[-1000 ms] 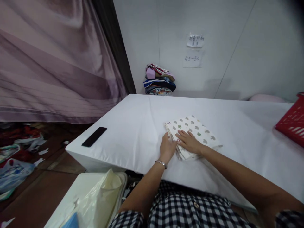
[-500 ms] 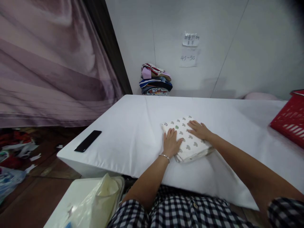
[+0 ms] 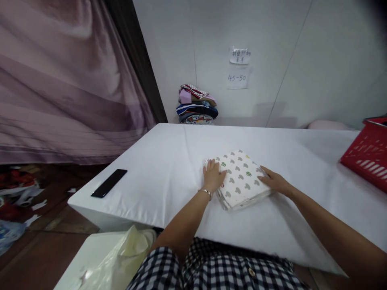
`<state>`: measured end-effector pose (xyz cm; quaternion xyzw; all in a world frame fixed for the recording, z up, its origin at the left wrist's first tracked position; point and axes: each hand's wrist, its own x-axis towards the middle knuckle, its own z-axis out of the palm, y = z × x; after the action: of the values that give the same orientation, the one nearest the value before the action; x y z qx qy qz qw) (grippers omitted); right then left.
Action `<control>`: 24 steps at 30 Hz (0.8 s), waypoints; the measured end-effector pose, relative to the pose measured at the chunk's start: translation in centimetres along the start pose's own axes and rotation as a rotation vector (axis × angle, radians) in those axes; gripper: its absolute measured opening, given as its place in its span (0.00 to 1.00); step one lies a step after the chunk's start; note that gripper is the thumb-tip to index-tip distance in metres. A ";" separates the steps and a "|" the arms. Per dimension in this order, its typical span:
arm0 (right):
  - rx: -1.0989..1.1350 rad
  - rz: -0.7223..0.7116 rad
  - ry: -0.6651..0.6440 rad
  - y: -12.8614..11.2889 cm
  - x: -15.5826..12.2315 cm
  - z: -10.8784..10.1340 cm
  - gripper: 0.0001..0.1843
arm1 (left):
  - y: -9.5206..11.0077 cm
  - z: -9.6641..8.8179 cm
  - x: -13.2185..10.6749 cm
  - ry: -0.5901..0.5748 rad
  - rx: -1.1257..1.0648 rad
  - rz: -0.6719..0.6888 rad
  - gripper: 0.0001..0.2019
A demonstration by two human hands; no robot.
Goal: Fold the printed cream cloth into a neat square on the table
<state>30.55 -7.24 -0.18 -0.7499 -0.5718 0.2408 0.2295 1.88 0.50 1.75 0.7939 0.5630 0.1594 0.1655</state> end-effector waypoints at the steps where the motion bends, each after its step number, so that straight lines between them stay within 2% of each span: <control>1: 0.031 0.035 0.010 0.3 -0.8 0.0 0.41 | -0.3 -0.5 1.1 0.047 0.011 -0.046 0.27; 3: 0.116 0.078 0.009 0.7 -1.7 0.2 0.42 | -0.9 -1.3 3.2 0.074 0.014 -0.141 0.28; 5: 0.194 0.079 -0.003 0.8 -1.6 0.3 0.41 | -1.7 -1.9 4.7 0.007 -0.004 -0.212 0.27; 7: 0.195 0.035 0.017 0.9 -0.3 -0.4 0.39 | -2.1 -2.2 5.3 -0.055 -0.011 -0.244 0.24; 11: -0.084 -0.053 0.221 0.3 4.3 -3.8 0.32 | -2.1 -2.3 3.3 -0.120 -0.008 -0.257 0.20; 14: -0.357 -0.114 0.323 -1.9 6.7 -4.9 0.29 | -1.5 -2.7 1.1 -0.233 -0.014 -0.243 0.19; 16: -0.422 -0.230 0.277 -4.3 6.9 -3.6 0.28 | -0.7 -2.9 0.3 -0.169 0.039 -0.204 0.20; 18: -0.408 -0.368 0.182 -6.8 5.9 -0.8 0.28 | 0.2 -2.8 0.3 -0.019 0.101 -0.092 0.22; 20: -0.409 -0.425 0.091 -8.8 4.3 2.6 0.31 | 1.0 -2.1 0.9 0.076 0.127 0.068 0.25; 22: -0.437 -0.420 0.019 -9.7 2.6 5.4 0.32 | 1.4 -0.9 1.7 0.037 0.117 0.166 0.26; 24: -0.461 -0.435 -0.007 -9.5 0.9 6.9 0.32 | 1.2 0.5 2.3 -0.059 0.094 0.164 0.27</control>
<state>19.34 -3.61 0.24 -0.6416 -0.7590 0.0529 0.0975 3.82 2.21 2.02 0.8485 0.4980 0.1225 0.1308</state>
